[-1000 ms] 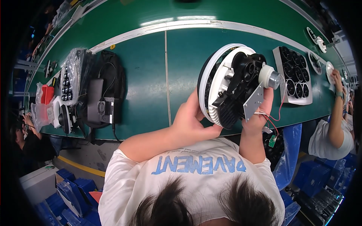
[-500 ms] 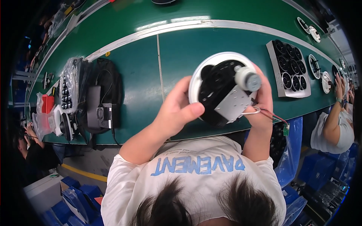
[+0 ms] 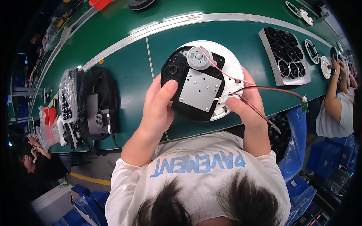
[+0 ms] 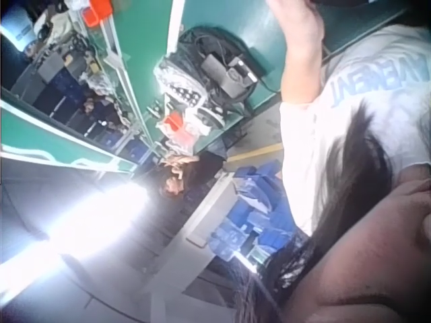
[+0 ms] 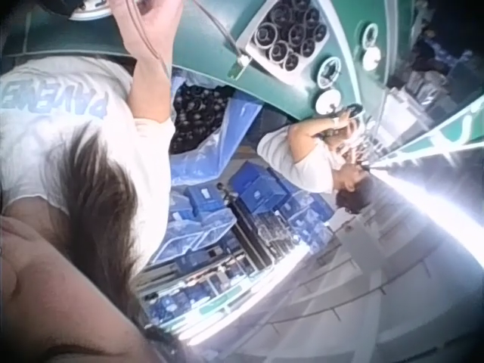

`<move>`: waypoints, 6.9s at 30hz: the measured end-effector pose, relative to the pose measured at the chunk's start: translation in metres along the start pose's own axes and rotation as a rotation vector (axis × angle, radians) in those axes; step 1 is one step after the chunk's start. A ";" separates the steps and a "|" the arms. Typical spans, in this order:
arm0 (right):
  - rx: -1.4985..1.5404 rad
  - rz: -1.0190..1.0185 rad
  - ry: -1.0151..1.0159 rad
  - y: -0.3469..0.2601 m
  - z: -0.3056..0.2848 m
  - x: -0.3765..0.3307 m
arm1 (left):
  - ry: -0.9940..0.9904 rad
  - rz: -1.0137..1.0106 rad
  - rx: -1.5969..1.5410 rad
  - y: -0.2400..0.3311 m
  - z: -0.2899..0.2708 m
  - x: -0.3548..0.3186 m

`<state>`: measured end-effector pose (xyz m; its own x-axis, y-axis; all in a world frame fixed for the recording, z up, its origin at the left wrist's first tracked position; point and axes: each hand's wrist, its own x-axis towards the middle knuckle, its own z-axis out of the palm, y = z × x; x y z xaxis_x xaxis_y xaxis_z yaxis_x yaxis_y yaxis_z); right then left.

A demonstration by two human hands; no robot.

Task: The person assembles an electronic component by integrating an LED ring and a motor assembly into a plastic housing, using tweezers to manipulate the wires and circuit board.

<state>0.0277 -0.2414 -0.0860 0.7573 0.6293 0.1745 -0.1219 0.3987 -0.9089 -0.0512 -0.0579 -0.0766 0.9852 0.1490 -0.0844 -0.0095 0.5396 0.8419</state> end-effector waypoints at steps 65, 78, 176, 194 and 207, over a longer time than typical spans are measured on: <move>-1.191 -0.153 -0.239 0.062 -0.002 -0.001 | 0.473 0.890 2.088 -0.008 -0.061 0.239; -1.494 -0.268 -0.309 -0.029 -0.028 0.023 | -0.070 0.650 1.859 -0.054 -0.025 0.215; -0.495 0.198 -0.981 0.047 0.033 0.120 | 0.071 0.511 -0.061 0.067 -0.053 -0.002; -0.770 0.622 -1.030 0.022 -0.014 0.149 | 0.054 0.600 0.153 0.076 -0.078 -0.022; -0.766 -0.100 -0.934 0.032 0.009 0.135 | -0.154 0.534 -0.051 0.068 -0.071 -0.010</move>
<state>0.1203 -0.1381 -0.0884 -0.0519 0.9832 0.1752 0.5613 0.1738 -0.8092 -0.0737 0.0362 -0.0565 0.8548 0.2924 0.4288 -0.5189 0.4621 0.7192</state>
